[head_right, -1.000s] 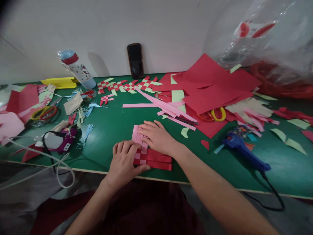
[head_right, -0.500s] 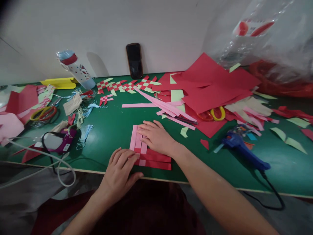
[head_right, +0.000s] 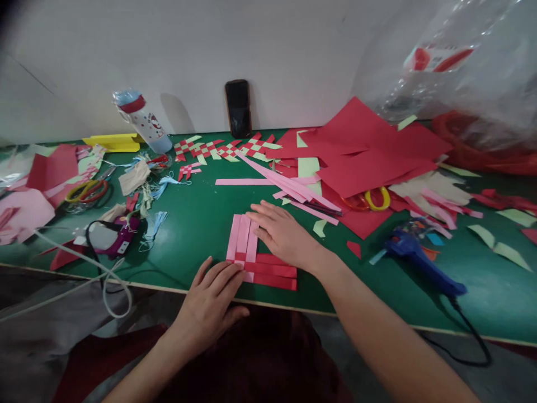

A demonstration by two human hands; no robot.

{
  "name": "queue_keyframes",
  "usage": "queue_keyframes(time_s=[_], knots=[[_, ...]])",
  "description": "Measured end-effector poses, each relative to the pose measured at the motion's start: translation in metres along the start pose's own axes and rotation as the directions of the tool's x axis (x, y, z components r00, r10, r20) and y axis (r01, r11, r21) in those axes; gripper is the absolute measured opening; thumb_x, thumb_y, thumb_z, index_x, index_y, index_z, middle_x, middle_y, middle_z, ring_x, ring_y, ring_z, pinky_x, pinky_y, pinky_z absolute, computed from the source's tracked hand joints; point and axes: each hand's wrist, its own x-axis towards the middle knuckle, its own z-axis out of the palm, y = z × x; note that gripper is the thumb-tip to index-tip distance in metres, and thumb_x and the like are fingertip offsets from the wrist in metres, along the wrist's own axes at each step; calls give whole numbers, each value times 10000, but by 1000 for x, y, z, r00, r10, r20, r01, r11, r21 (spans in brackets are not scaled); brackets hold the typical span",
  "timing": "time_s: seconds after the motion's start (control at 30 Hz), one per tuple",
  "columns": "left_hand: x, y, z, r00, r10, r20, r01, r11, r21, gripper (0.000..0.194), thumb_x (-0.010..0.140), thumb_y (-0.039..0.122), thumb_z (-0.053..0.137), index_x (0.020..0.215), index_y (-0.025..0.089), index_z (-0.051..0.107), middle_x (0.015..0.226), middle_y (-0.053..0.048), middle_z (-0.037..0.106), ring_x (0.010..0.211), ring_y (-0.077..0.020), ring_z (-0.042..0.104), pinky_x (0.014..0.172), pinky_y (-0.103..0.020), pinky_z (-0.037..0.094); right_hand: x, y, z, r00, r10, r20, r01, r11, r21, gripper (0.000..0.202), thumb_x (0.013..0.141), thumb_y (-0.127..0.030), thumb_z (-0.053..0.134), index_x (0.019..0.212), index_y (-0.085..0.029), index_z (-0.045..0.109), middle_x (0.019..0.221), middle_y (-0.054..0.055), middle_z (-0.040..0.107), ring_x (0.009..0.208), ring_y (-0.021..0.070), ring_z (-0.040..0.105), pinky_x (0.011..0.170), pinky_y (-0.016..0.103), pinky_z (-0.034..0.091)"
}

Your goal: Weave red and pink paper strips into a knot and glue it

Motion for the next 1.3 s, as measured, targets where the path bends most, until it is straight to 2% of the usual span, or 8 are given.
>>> queue_keyframes(time_s=[0.23,0.37,0.57,0.83,0.97,1.07,1.2,1.3], knots=[[1,-12,-1,997,54,-55,-57,997,-44,487,913,551,540,1273,224,556,1287,-59,636,1206,-242,542,1186,-525,126,-80,-17,-7,1000,1,-31,-3,997,-79,373,972,-335,443,1297,-272,614,1305,57,648,1242,246,557,982,472,519],[6,-14,-7,995,75,-73,-79,995,-59,383,933,483,548,1209,219,579,1243,-51,651,1162,-252,555,1142,-554,210,-112,-25,6,994,28,-106,-40,993,-112,342,963,-272,476,1269,-239,625,1326,70,632,1256,249,538,1002,469,507],[32,-7,-14,999,46,3,-45,987,-153,239,953,118,434,1099,162,618,1058,-79,635,947,-209,570,864,-368,509,-123,-23,19,981,40,-191,-54,996,-69,319,944,-246,522,1243,-206,625,1308,98,636,1246,249,541,1004,470,510],[49,-16,-4,992,53,115,-10,940,-341,208,932,135,502,1111,180,599,1004,-60,599,958,-191,588,890,-362,521,-125,-30,7,964,78,-253,-88,996,-30,323,944,-205,515,1252,-221,611,1289,91,638,1259,237,527,1019,444,497],[52,-16,-7,981,40,192,33,933,-359,217,915,146,541,1128,176,577,1041,-68,598,967,-204,591,898,-391,519,-151,-3,-27,878,212,-429,-309,936,-169,374,935,-242,521,1305,-231,572,1259,115,639,1221,276,552,1027,486,457],[55,-13,-12,965,12,262,84,932,-353,230,897,155,579,1126,172,570,1055,-72,597,971,-212,596,897,-396,518,-180,29,-48,779,335,-530,-551,768,-326,444,943,-349,480,1318,-119,547,1226,198,639,1157,329,584,996,492,453],[60,-9,-17,961,-13,277,107,938,-329,250,879,142,600,1124,176,562,1066,-73,602,1004,-225,596,912,-402,506,-205,63,-55,707,532,-466,-705,575,-414,581,936,-470,366,1319,-64,531,1139,241,661,1035,371,618,919,500,475],[62,-8,-19,959,-31,283,126,938,-322,256,862,157,634,1106,181,559,1059,-68,609,1004,-227,594,909,-403,501,-208,76,-53,662,619,-422,-749,533,-394,638,903,-532,365,1340,-93,519,1106,236,656,1023,395,608,836,489,496]])
